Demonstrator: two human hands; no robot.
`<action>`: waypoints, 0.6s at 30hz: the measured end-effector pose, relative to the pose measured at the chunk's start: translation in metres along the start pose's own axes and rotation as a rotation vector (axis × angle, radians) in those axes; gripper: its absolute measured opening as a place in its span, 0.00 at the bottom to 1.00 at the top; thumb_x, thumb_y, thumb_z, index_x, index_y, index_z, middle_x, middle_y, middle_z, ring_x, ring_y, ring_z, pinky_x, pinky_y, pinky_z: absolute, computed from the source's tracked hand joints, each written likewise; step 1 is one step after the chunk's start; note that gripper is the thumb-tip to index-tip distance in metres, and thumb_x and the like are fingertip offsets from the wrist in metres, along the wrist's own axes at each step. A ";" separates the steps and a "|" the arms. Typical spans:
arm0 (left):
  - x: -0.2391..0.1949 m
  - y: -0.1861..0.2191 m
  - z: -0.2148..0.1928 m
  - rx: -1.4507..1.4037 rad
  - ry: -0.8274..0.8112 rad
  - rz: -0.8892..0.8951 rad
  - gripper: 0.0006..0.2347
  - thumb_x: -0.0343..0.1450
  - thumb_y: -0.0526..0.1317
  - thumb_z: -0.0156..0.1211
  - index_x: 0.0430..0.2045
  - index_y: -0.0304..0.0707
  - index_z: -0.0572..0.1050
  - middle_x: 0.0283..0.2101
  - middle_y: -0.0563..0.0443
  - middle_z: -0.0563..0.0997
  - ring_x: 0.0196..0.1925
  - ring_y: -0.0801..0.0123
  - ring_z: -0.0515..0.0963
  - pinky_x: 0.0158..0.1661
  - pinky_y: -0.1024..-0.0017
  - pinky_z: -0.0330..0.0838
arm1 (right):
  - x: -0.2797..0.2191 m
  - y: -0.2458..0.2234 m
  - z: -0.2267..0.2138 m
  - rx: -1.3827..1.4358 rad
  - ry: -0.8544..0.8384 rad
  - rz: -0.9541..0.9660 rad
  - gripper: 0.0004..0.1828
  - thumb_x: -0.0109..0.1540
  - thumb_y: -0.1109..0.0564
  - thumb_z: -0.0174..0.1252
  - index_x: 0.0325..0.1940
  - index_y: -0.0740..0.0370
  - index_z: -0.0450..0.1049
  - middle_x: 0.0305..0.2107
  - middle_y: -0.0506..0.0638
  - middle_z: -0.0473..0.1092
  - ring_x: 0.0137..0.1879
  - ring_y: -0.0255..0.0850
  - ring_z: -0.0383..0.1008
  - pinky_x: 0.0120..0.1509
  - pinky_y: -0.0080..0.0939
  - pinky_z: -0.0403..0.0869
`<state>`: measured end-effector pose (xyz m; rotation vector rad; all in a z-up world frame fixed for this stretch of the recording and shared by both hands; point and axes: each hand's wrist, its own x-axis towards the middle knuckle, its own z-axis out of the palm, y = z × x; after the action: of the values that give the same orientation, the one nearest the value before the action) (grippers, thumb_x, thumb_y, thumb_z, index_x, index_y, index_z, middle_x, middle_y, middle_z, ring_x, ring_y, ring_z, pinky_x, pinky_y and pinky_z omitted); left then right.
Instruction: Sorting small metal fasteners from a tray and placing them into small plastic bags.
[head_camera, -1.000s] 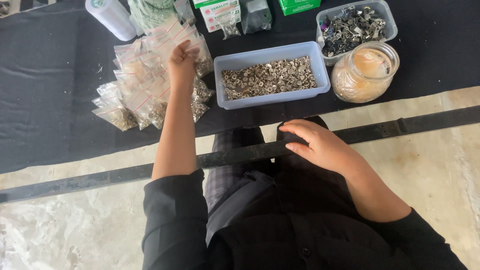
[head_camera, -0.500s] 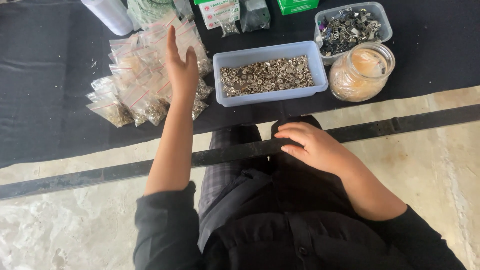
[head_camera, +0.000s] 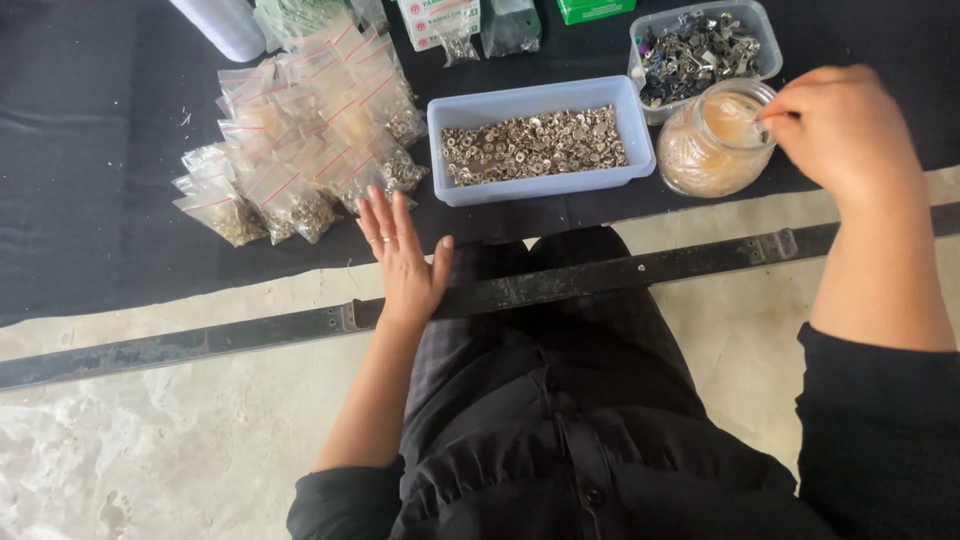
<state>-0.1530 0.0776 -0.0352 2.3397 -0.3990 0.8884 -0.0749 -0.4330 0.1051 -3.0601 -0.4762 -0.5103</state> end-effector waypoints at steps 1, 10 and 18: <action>-0.001 -0.003 0.003 0.000 0.006 0.002 0.32 0.84 0.54 0.44 0.78 0.39 0.40 0.81 0.37 0.34 0.83 0.37 0.30 0.79 0.38 0.31 | 0.012 -0.007 -0.002 -0.003 0.005 -0.002 0.05 0.67 0.58 0.65 0.45 0.53 0.86 0.45 0.48 0.80 0.47 0.48 0.79 0.49 0.47 0.76; -0.002 -0.006 0.009 0.099 -0.111 0.054 0.31 0.83 0.54 0.43 0.77 0.36 0.42 0.80 0.31 0.37 0.82 0.33 0.33 0.77 0.36 0.35 | 0.093 -0.015 0.042 0.087 -0.907 0.185 0.08 0.60 0.61 0.51 0.35 0.58 0.78 0.32 0.50 0.74 0.37 0.46 0.70 0.39 0.45 0.65; -0.002 -0.005 0.007 0.072 -0.113 0.028 0.31 0.83 0.52 0.45 0.76 0.35 0.42 0.80 0.32 0.39 0.82 0.33 0.35 0.77 0.36 0.37 | 0.097 -0.030 0.033 -0.014 -0.955 0.160 0.12 0.59 0.65 0.49 0.28 0.66 0.78 0.23 0.53 0.67 0.27 0.44 0.59 0.31 0.44 0.58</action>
<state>-0.1491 0.0775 -0.0430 2.4638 -0.4541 0.7981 0.0141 -0.3743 0.1031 -3.1070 -0.1933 0.9903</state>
